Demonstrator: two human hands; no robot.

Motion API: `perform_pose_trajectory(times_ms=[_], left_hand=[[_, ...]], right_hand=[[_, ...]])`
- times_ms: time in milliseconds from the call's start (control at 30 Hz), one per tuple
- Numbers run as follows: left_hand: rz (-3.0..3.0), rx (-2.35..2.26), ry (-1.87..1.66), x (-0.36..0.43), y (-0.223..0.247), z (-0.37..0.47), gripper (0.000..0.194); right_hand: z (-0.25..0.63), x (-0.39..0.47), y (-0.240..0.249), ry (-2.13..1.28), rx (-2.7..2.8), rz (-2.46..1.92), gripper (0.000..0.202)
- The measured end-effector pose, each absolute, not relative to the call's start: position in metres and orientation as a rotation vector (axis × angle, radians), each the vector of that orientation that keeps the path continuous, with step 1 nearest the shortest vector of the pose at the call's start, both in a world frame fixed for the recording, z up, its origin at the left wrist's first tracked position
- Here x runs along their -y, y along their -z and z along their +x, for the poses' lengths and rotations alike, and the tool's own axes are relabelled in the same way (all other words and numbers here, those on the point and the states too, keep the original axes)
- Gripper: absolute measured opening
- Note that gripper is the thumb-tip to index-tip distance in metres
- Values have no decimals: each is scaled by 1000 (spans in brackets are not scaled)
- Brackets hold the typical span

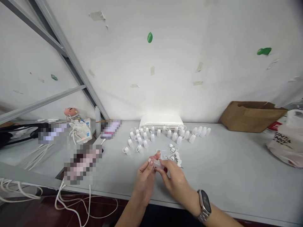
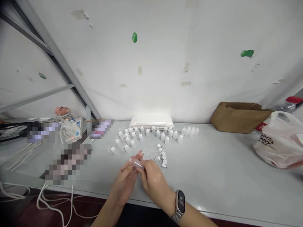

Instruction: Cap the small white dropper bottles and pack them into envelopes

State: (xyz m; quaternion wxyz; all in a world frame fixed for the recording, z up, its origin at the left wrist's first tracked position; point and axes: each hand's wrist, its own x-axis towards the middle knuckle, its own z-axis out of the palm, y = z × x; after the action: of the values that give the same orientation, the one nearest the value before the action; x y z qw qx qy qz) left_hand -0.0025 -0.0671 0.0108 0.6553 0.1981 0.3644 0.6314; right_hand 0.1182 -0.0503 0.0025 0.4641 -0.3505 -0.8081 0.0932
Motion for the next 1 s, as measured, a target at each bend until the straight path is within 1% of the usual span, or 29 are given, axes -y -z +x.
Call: perform_pose_trajectory(times_ms=[133,267,500,600,833,1000], left_hand=[[534,-899,-1541,64,-6,-11,27],[531,-964,-1574,63,-7,-17,28],[508,-910,-1656,66,-15,-19,25],[469,-896,-1678,66,-16,-19,26],[423,-845,-1660,65,-8,-20,22],[422,-838,-1645,65,-8,-20,23]], right_hand=[[122,29,-19,230,2367,-673,19],[119,22,-29,417,2431,-591,22],[107,27,-30,422,2334,-559,23],[103,27,-32,409,2311,-548,20],[101,29,-32,402,2302,-550,17],[100,28,-29,390,2309,-568,18]])
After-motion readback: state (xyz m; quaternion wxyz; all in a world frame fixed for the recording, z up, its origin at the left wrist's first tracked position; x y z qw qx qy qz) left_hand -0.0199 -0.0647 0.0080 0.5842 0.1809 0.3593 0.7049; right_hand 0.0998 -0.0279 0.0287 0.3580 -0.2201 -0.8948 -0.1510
